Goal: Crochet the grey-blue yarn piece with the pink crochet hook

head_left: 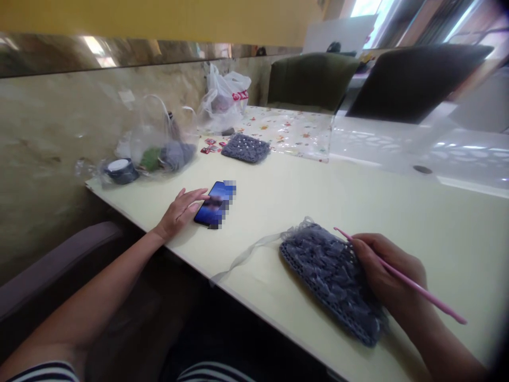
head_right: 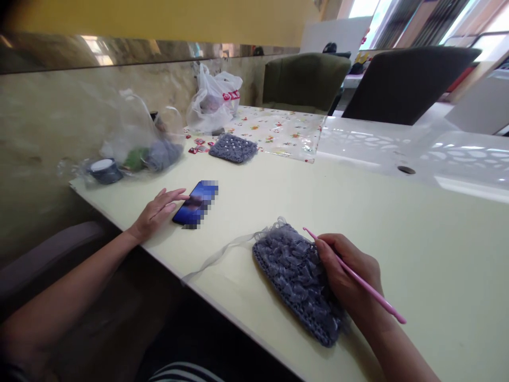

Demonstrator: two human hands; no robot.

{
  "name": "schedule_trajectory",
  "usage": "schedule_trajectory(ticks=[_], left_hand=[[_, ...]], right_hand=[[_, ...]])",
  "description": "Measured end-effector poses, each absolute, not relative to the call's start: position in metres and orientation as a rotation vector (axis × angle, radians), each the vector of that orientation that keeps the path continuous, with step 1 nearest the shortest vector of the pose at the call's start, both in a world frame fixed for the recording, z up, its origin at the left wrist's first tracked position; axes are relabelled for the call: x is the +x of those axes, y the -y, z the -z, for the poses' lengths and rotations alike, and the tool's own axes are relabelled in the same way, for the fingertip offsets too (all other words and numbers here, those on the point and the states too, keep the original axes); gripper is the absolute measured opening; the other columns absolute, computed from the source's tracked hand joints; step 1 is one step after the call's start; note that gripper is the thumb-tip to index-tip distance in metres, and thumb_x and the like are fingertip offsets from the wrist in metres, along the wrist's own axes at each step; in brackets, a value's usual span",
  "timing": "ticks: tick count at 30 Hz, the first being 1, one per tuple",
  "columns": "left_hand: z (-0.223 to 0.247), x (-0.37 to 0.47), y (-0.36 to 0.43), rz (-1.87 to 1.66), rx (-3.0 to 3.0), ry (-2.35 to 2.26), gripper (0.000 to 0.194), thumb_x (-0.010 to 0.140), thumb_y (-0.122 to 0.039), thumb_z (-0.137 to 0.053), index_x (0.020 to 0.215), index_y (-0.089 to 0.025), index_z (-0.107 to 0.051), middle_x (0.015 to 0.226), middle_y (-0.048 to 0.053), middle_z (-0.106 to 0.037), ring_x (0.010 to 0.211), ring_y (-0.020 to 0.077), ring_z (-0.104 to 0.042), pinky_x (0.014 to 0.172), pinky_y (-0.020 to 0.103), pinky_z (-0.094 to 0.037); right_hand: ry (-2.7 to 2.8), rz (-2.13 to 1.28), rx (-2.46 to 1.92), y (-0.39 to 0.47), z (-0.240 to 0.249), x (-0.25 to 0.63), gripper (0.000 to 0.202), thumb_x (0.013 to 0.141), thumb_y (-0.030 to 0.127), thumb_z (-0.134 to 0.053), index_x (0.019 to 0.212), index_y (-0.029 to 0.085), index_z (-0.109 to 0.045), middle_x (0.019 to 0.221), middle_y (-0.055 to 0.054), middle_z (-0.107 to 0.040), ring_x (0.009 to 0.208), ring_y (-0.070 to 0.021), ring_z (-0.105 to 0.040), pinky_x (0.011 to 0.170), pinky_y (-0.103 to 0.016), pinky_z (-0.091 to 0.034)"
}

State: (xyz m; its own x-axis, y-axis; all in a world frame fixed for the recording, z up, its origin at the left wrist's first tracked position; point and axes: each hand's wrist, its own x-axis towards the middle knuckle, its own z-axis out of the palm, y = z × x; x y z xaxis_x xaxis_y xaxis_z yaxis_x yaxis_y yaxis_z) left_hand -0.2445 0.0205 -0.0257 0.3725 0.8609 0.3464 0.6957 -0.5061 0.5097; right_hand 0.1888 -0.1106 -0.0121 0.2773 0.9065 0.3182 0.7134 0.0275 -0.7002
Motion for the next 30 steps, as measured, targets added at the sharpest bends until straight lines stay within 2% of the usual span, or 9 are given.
schedule_trajectory(ticks=[12, 17, 22, 26, 30], left_hand=[[0.028, -0.239, -0.025, -0.690, 2.434, -1.386, 0.053, 0.100, -0.044, -0.032, 0.151, -0.027, -0.039, 0.150, 0.003, -0.052, 0.150, 0.0196, -0.029, 0.125, 0.050, -0.002], [0.029, -0.237, -0.029, -0.613, 2.492, -1.365, 0.053, 0.101, -0.047, -0.033, 0.151, -0.031, -0.039, 0.154, 0.002, -0.046, 0.151, 0.0223, -0.027, 0.123, 0.055, 0.008], [0.030, -0.233, -0.031, -0.611, 2.567, -1.328, 0.054, 0.101, -0.048, -0.031, 0.152, -0.031, -0.038, 0.155, 0.002, -0.046, 0.151, 0.0256, -0.028, 0.122, 0.059, 0.006], [0.028, -0.229, -0.033, -0.577, 2.587, -1.286, 0.052, 0.101, -0.051, -0.031, 0.149, -0.033, -0.041, 0.149, 0.001, -0.053, 0.147, 0.0237, -0.037, 0.121, 0.057, 0.013], [0.025, -0.223, -0.035, -0.651, 2.592, -1.246, 0.055, 0.101, -0.054, -0.029, 0.150, -0.032, -0.040, 0.151, 0.002, -0.051, 0.148, 0.0225, -0.034, 0.122, 0.056, 0.013]], right_hand=[[1.501, -0.298, -1.741, 0.111, 0.012, 0.191, 0.030, 0.087, 0.049, -0.058, 0.083, 0.021, -0.068, 0.067, -0.002, -0.066, 0.059, -0.0152, -0.058, 0.052, -0.023, -0.042], [1.485, -0.311, -1.725, 0.112, 0.011, 0.189, 0.032, 0.087, 0.052, -0.058, 0.083, 0.021, -0.068, 0.071, -0.003, -0.068, 0.061, -0.0161, -0.059, 0.051, -0.024, -0.042], [1.505, -0.319, -1.704, 0.112, 0.010, 0.189, 0.032, 0.089, 0.051, -0.057, 0.083, 0.021, -0.068, 0.069, -0.002, -0.066, 0.060, -0.0154, -0.057, 0.051, -0.024, -0.042], [1.531, -0.301, -1.687, 0.110, 0.011, 0.190, 0.035, 0.088, 0.053, -0.056, 0.084, 0.021, -0.068, 0.070, -0.002, -0.067, 0.059, -0.0144, -0.057, 0.048, -0.023, -0.041], [1.541, -0.297, -1.677, 0.110, 0.011, 0.191, 0.033, 0.088, 0.051, -0.056, 0.082, 0.021, -0.068, 0.065, 0.000, -0.064, 0.056, -0.0133, -0.055, 0.047, -0.023, -0.041]])
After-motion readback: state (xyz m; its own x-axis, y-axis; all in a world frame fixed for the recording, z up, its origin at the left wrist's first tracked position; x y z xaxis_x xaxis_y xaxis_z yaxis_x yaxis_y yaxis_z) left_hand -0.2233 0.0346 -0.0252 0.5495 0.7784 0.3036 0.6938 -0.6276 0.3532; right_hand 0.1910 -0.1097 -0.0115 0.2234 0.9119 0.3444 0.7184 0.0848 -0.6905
